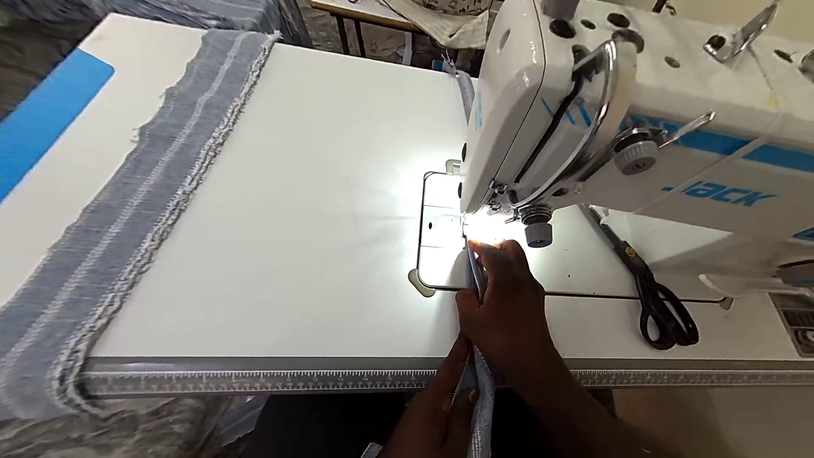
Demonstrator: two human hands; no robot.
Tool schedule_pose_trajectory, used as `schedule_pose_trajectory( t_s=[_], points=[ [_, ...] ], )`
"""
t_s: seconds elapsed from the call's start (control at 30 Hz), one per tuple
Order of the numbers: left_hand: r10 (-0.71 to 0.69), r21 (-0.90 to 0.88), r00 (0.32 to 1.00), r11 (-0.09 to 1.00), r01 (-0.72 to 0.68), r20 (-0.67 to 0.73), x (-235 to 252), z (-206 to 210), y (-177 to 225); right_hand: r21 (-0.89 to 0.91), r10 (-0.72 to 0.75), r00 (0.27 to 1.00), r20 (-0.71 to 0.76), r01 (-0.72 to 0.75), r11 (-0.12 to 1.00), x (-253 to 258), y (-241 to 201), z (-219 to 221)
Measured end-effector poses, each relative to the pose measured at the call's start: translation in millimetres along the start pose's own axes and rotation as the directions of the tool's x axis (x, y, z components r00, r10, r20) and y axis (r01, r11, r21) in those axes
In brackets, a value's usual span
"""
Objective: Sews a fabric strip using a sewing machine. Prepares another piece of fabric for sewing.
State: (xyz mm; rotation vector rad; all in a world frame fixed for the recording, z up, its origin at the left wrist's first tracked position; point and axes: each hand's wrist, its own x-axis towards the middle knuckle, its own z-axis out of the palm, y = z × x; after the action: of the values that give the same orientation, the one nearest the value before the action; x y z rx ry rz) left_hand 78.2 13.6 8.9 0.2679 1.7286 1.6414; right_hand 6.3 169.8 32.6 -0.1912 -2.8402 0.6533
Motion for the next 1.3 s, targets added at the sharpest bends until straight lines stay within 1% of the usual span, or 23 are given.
schedule_pose_trajectory(
  t_s=[0.07,0.1,0.17,0.23,0.27,0.37,0.43,0.47,0.5,0.53,0.57,0.6,0.63,0.67,0.7,0.73,0.8,0.9,0.97,1.0,1.1,1.2,1.3],
  points=[
    [-0.075,-0.020,0.997,0.997,0.075,0.012,-1.6,0.4,4.1,0.000,0.002,1.000,0.002,-0.002,1.000,-0.8,-0.4,-0.6],
    [-0.070,0.030,0.997,0.997,0.070,0.009,-2.6,0.1,4.3,0.002,0.004,1.000,0.003,-0.004,1.000,-1.0,-0.2,-0.4],
    [0.000,0.307,1.000,0.952,0.006,-0.022,-3.0,-0.4,9.8,0.001,0.003,1.000,0.011,-0.003,1.000,-0.3,0.7,-0.2],
    [-0.011,0.664,1.000,0.748,0.028,-0.029,0.3,-0.2,36.0,-0.001,-0.012,1.000,0.014,0.012,1.000,3.8,1.6,-1.5],
    [-0.083,0.750,0.996,0.658,0.063,-0.011,4.5,-1.3,49.8,-0.004,-0.019,1.000,0.008,0.019,1.000,6.9,2.4,-1.3],
    [-0.232,0.821,0.972,0.562,0.100,0.041,14.8,-5.9,69.1,0.035,0.007,0.997,0.075,-0.010,0.999,6.2,2.3,-9.1],
    [-0.240,0.826,0.968,0.558,0.082,0.067,16.5,-9.3,68.7,0.063,0.094,0.978,0.187,-0.108,0.992,-5.2,4.2,-22.5],
    [-0.208,0.831,0.976,0.553,0.059,0.069,16.9,-10.7,62.5,0.074,0.129,0.949,0.287,-0.156,0.985,-14.2,8.2,-30.9],
    [-0.187,0.828,0.980,0.558,0.049,0.068,17.1,-11.5,58.6,0.113,0.112,0.913,0.392,-0.168,0.979,-24.4,14.2,-39.1],
    [-0.165,0.823,0.984,0.567,0.043,0.062,17.3,-11.7,55.8,0.219,0.018,0.897,0.441,-0.127,0.968,-34.4,22.4,-44.0],
    [-0.148,0.821,0.987,0.570,0.037,0.058,17.3,-11.3,53.9,0.416,-0.124,0.887,0.444,-0.081,0.906,-42.5,29.9,-46.8],
    [-0.126,0.822,0.990,0.569,0.023,0.059,16.2,-10.2,51.6,0.619,-0.252,0.873,0.417,-0.069,0.782,-46.6,34.5,-48.5],
    [-0.121,0.825,0.991,0.565,0.017,0.062,15.1,-8.9,51.4,0.730,-0.292,0.884,0.364,-0.077,0.679,-46.0,35.7,-48.0],
    [-0.149,0.830,0.986,0.557,0.026,0.069,15.0,-8.7,54.0,0.735,-0.216,0.934,0.284,-0.068,0.675,-40.9,33.2,-44.0],
    [-0.164,0.843,0.984,0.538,0.028,0.072,15.4,-8.8,55.9,0.674,-0.086,0.980,0.181,-0.060,0.737,-31.6,28.6,-37.2],
    [-0.177,0.853,0.982,0.521,0.032,0.071,15.4,-8.8,58.3,0.573,0.017,0.995,0.098,-0.071,0.816,-19.7,24.8,-29.1],
    [-0.241,0.854,0.969,0.514,0.076,0.059,14.3,-8.5,67.9,0.366,0.112,0.992,0.063,-0.127,0.922,3.7,16.3,-14.8],
    [-0.240,0.876,0.970,0.474,0.091,0.029,12.3,-5.0,66.9,0.040,0.106,0.990,0.089,-0.110,0.993,15.7,-5.2,-3.2],
    [-0.120,0.899,0.992,0.437,0.029,0.026,11.6,-3.2,57.6,-0.079,0.032,0.997,0.072,-0.026,0.997,10.3,-10.7,-2.0],
    [-0.091,0.901,0.995,0.434,0.010,0.033,12.1,-3.5,57.4,-0.090,-0.005,0.996,0.085,0.012,0.996,6.4,-10.6,-3.8],
    [-0.254,0.904,0.964,0.426,0.033,0.084,19.9,-9.0,80.6,-0.009,-0.016,0.992,0.122,0.018,1.000,2.5,-5.3,-7.9],
    [-0.095,0.932,0.994,0.362,-0.022,0.061,34.5,-14.7,73.6,0.068,0.015,0.995,0.103,-0.022,0.997,10.0,5.4,-6.1],
    [-0.059,0.950,0.997,0.312,-0.030,0.051,50.0,-19.6,80.2,0.115,0.020,0.996,0.093,-0.031,0.993,22.9,16.3,-4.9]
  ],
)
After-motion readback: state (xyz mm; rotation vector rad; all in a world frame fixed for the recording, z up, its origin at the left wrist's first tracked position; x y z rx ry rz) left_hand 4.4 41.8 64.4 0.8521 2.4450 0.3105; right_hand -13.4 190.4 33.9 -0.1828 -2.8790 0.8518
